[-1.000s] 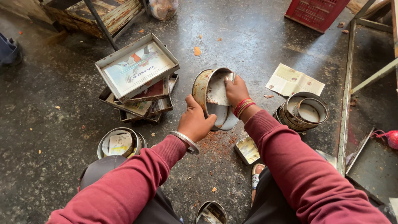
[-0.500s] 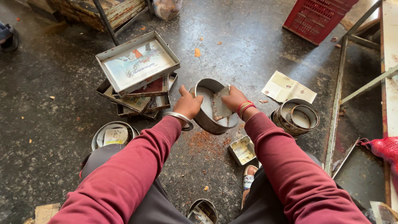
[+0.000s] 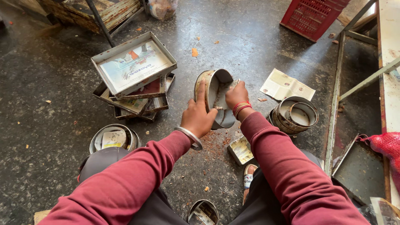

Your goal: The person sits on the floor and scrubs the interior and exterior of several round metal containers using a small abrasive pad. They repeatedly dip the pad into a small rectangular tin containing a cleaning paste, then rub the surfaces of the containers, occasionally shaking them to dislodge debris.

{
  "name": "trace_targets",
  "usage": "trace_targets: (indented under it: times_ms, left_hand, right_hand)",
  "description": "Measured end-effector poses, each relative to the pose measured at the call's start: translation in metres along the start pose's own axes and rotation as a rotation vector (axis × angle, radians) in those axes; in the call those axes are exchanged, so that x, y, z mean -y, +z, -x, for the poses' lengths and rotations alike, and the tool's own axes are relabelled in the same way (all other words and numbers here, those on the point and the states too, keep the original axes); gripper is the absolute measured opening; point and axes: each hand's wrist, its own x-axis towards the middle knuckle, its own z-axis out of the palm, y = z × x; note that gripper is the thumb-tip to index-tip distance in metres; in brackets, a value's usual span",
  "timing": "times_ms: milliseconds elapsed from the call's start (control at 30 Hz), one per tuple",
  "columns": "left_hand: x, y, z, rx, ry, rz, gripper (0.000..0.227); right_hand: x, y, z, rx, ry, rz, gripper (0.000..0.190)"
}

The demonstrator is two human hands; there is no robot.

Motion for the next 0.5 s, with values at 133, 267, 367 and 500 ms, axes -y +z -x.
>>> trace_targets:
  times_ms: [133,267,367,500]
  left_hand:
    - [-0.003,0.004,0.007,0.03,0.017,0.028,0.106]
    - [-0.001,0.011,0.006,0.069,0.014,0.02,0.105]
    - [0.006,0.003,-0.004,0.066,0.04,0.043,0.102]
    - [0.014,-0.034,-0.023,0.029,0.165,0.09,0.096]
  right_hand:
    - [0.004,-0.006,-0.002,0.03,0.083,-0.263,0.038]
    - [0.013,-0.018,0.002,0.133,0.009,-0.334,0.038]
    - [0.034,-0.03,0.019,0.022,-0.434,-0.162,0.038]
    - [0.073,-0.069,0.04,0.083,-0.825,-0.07,0.049]
